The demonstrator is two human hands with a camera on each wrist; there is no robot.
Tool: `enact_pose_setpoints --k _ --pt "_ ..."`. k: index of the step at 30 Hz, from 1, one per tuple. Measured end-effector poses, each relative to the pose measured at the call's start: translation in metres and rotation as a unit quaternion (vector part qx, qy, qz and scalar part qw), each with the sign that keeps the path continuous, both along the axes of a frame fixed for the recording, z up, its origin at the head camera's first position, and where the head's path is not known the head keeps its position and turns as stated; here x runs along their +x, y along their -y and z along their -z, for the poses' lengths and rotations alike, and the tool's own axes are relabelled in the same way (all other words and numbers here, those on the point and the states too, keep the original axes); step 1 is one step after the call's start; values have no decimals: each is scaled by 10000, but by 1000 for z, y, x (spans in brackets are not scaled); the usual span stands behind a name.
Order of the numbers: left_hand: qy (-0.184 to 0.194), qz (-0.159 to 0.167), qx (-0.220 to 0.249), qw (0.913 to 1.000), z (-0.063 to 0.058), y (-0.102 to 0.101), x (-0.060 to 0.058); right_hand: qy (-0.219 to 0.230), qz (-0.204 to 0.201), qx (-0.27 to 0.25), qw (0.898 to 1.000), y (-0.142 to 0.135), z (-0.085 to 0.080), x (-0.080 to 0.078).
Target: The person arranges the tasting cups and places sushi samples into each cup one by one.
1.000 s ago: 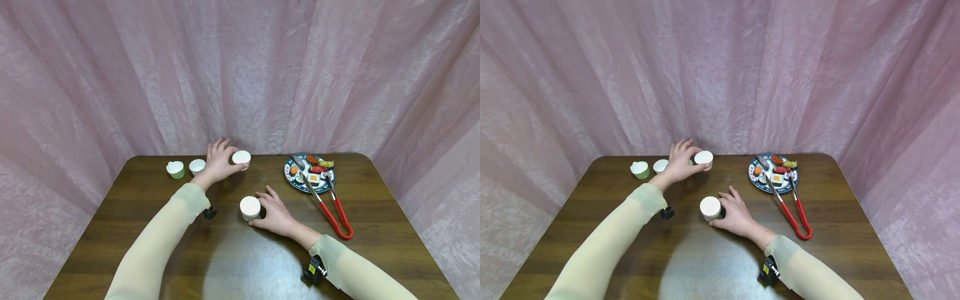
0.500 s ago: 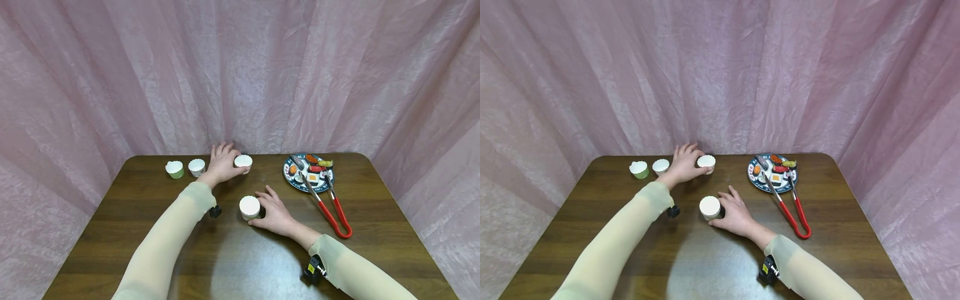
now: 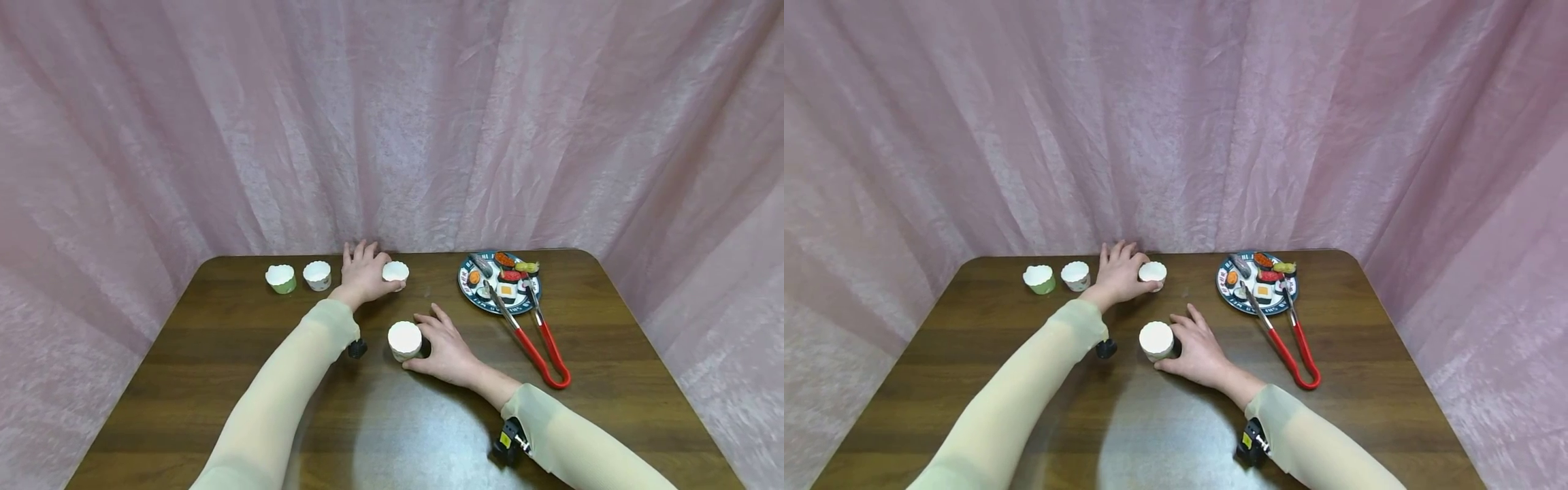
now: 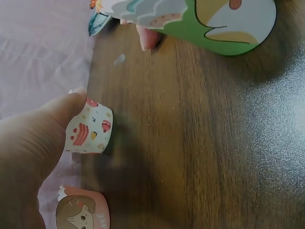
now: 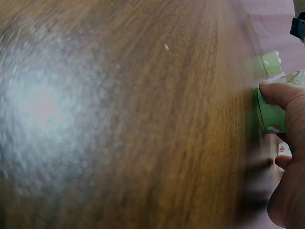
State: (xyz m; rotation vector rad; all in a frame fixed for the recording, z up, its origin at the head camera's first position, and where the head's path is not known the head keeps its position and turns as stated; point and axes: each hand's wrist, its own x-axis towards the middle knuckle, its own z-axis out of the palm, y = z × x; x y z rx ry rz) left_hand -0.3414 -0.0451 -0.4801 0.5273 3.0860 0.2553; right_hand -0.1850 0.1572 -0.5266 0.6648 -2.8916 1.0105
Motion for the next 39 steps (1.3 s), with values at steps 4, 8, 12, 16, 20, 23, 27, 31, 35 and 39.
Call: enact_pose_setpoints --k 4,8,12,16,20,23,27,31,35,39 --pt "3 -117 -46 9999 -1 2 1 -18 -31 -11 10000 1 0 0" --pt "12 -200 -58 9998 -3 4 1 -14 -17 -24 10000 3 0 0" --pt "10 -206 -63 9998 -3 6 -1 26 -16 -61 10000 5 -1 1" --pt "26 -220 -77 9997 -1 8 -2 9 -30 -64 10000 6 -1 2" --pt "17 -194 -2 9998 -1 9 -2 6 -37 -80 10000 6 0 1" --pt "-112 -95 118 9998 -5 10 -1 -20 -24 -62 10000 5 1 1" --pt "-275 77 252 9993 -11 12 3 -54 -7 -12 10000 3 1 0" --pt "-254 188 249 9992 -14 16 5 -34 -35 -8 10000 2 1 0" --pt "-294 311 295 9986 -19 18 8 -61 -83 -8 9999 1 -1 0" --pt "-379 508 464 9969 -26 22 13 -78 -88 -26 9999 0 -2 1"
